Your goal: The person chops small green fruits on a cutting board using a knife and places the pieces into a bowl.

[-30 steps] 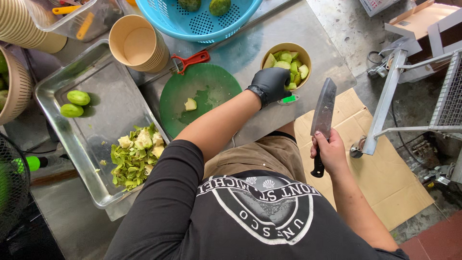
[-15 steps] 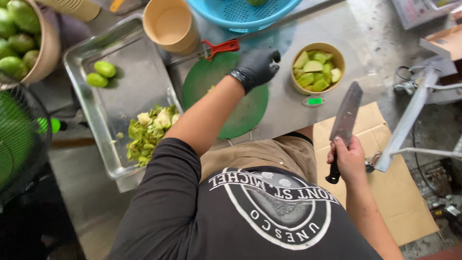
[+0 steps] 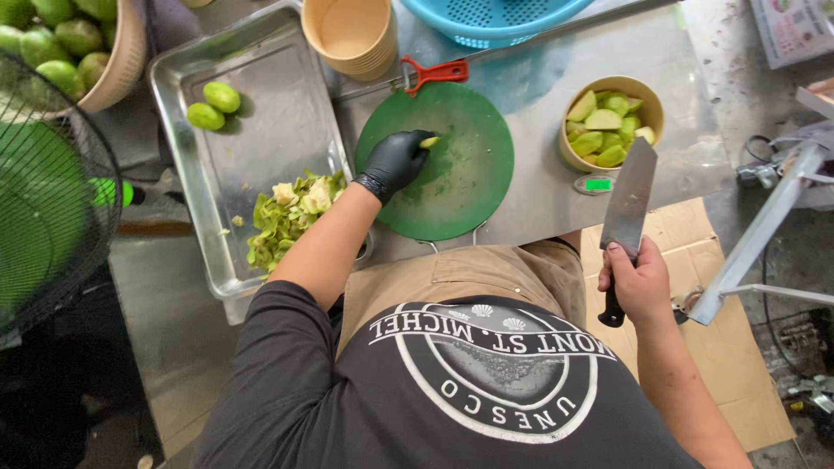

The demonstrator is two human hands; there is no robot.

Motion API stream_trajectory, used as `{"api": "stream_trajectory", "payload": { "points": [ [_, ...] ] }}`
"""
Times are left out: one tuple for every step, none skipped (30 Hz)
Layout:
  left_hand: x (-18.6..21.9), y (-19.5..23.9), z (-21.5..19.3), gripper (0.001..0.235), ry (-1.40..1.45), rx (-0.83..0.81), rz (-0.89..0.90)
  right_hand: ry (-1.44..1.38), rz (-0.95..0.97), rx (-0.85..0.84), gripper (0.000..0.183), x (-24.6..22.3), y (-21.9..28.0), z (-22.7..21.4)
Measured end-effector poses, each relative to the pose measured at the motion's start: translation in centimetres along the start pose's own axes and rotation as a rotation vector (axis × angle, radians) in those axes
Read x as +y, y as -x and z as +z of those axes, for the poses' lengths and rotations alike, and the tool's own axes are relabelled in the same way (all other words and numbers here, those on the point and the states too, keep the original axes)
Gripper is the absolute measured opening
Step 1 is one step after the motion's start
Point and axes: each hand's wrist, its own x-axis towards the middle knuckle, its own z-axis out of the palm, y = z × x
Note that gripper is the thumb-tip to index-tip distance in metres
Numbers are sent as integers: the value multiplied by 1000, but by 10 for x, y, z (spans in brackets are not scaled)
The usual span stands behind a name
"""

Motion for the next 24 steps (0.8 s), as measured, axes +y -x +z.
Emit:
{"api": "stream_trajectory", "payload": {
  "points": [
    [10, -8, 0, 31, 133, -46, -60, -17, -3, 3, 10, 0, 2, -1],
    [19, -16, -1, 32, 262, -94, -124, -35, -5, 2, 11, -1, 4, -3],
    [32, -29, 3, 32, 264, -102, -105, -37, -11, 21, 11, -2, 6, -6],
    [50, -45, 11, 29, 185, -12, 131, -33, 1, 60, 10, -2, 10, -8],
    [70, -61, 22, 26, 106, 75, 369, -29, 12, 98, 10, -1, 13, -11],
    [92, -81, 33, 23, 81, 34, 399, -33, 11, 111, 10, 0, 17, -14],
    [113, -99, 41, 20, 56, -5, 429, -40, 19, 130, 10, 2, 21, -16],
    [131, -112, 47, 20, 59, -10, 440, -44, 25, 146, 10, 3, 25, -20],
    [147, -126, 51, 23, -16, -180, 344, -46, 24, 158, 10, 5, 29, -24],
    [158, -136, 53, 26, -93, -349, 245, -49, 38, 167, 10, 7, 34, -27],
    [164, -142, 54, 26, -93, -354, 253, -52, 52, 175, 10, 10, 38, -31],
    [168, -148, 55, 29, -101, -404, 264, -55, 51, 184, 10, 12, 41, -34],
    [172, -153, 58, 34, -110, -454, 276, -63, 65, 202, 10, 15, 43, -38],
    [174, -155, 60, 34, -111, -458, 283, -71, 80, 217, 10, 18, 44, -41],
    [174, -156, 61, 34, -207, -352, 302, -74, 80, 225, 10, 20, 44, -44],
    [173, -156, 61, 35, -300, -243, 316, -87, 85, 232, 10, 21, 43, -46],
    [173, -157, 62, 35, -298, -246, 318, -99, 89, 238, 10, 22, 44, -48],
    [172, -156, 61, 41, -238, -136, 305, -98, 90, 236, 10, 22, 41, -48],
    [171, -155, 58, 47, -177, -25, 291, -86, 79, 224, 11, 21, 37, -48],
    [169, -151, 56, 47, -173, -27, 284, -70, 72, 210, 11, 19, 36, -49],
    [167, -145, 52, 41, -94, 34, 335, -65, 78, 206, 11, 18, 37, -47],
    [163, -142, 43, 34, -19, 108, 381, -60, 63, 198, 12, 15, 33, -44],
    [159, -135, 33, 34, -20, 119, 370, -56, 48, 190, 13, 13, 30, -41],
    [149, -122, 19, 32, 55, 52, 257, -48, 46, 157, 13, 10, 26, -37]
  ]
}}
